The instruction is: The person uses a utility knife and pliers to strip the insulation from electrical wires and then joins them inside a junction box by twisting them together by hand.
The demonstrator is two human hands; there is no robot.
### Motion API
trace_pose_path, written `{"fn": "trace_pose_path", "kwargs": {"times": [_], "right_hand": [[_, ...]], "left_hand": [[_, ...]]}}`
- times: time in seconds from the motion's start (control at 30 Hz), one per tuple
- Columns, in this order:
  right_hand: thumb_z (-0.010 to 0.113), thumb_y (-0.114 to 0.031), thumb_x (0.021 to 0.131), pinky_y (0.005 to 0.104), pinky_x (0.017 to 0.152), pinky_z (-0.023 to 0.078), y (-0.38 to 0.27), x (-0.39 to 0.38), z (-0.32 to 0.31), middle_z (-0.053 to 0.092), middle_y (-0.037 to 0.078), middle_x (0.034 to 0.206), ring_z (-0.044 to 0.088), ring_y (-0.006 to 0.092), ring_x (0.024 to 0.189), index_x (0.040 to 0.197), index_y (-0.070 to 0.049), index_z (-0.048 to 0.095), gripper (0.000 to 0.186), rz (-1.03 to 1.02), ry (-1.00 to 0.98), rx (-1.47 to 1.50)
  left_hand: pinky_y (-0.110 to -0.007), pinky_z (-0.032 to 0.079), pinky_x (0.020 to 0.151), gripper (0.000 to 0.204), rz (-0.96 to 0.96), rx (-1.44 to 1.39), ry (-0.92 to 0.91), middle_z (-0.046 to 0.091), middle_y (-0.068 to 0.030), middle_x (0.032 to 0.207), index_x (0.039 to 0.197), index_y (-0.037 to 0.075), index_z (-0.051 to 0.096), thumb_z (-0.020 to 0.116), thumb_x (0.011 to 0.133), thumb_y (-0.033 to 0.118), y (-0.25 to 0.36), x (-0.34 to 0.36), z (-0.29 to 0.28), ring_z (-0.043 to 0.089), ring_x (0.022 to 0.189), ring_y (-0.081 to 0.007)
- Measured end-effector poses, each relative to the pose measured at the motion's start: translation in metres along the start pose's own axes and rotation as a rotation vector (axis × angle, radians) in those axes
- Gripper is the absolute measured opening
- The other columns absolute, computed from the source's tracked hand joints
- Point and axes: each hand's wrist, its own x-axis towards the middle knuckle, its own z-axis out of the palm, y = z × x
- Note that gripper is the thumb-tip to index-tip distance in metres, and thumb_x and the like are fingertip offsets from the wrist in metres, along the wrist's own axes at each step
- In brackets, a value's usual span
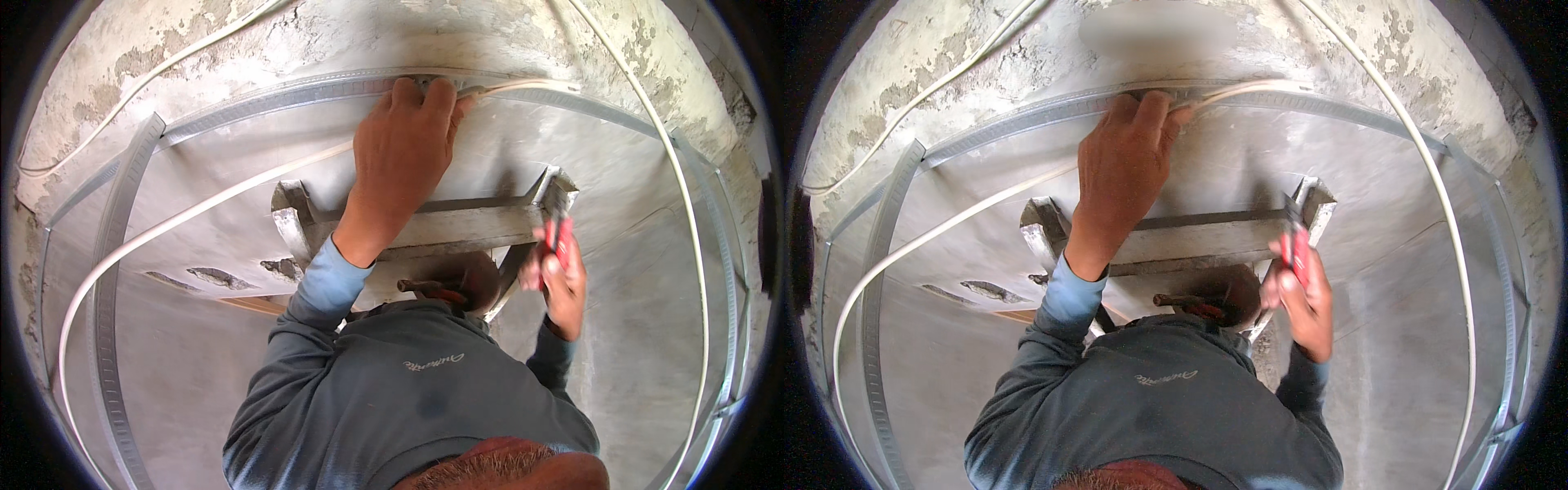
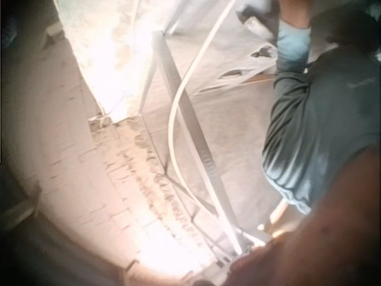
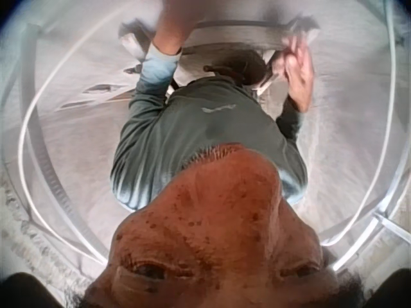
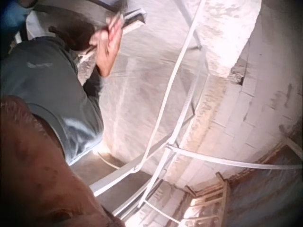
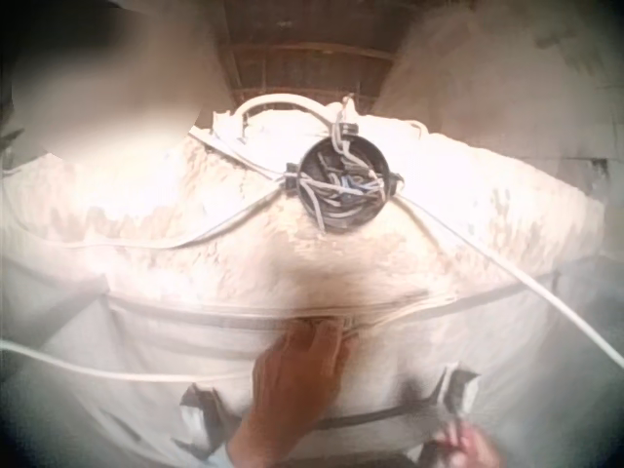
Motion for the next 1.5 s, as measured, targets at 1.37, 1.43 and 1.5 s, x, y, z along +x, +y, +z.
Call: {"fn": "trace_pose_path", "kwargs": {"times": [1.37,1.43,1.5], "right_hand": [[0.06,-0.013,0.103,0.0423,0.066,0.052,0.002,0.148,0.059,0.063,0.024,0.083,0.065,0.0454,0.074,0.123,-0.003,0.057,0.023,-0.516,0.072,-0.783],[0.06,-0.012,0.102,0.0422,0.065,0.051,-0.005,0.147,0.06,0.062,0.024,0.081,0.064,0.0466,0.074,0.122,-0.003,0.057,0.022,-0.485,0.053,-0.779],[0.06,-0.011,0.103,0.0418,0.063,0.05,-0.013,0.146,0.06,0.061,0.024,0.079,0.063,0.0466,0.071,0.12,-0.002,0.056,0.019,-0.447,0.02,-0.759]], "left_hand": [[-0.041,0.05,0.049,0.02,0.101,0.048,-0.087,0.06,-0.0077,0.071,0.088,0.01,0.058,0.063,0.098,0.026,-0.025,0.0,0.004,0.066,0.058,-0.0287],[-0.041,0.051,0.05,0.019,0.125,0.062,-0.073,0.06,-0.0068,0.071,0.088,0.01,0.058,0.064,0.098,0.025,-0.025,-0.002,0.005,0.067,0.061,-0.027],[-0.04,0.051,0.051,0.019,0.157,0.076,-0.041,0.06,-0.0059,0.072,0.087,0.011,0.057,0.064,0.097,0.025,-0.028,-0.003,0.008,0.067,0.063,-0.0254]]}}
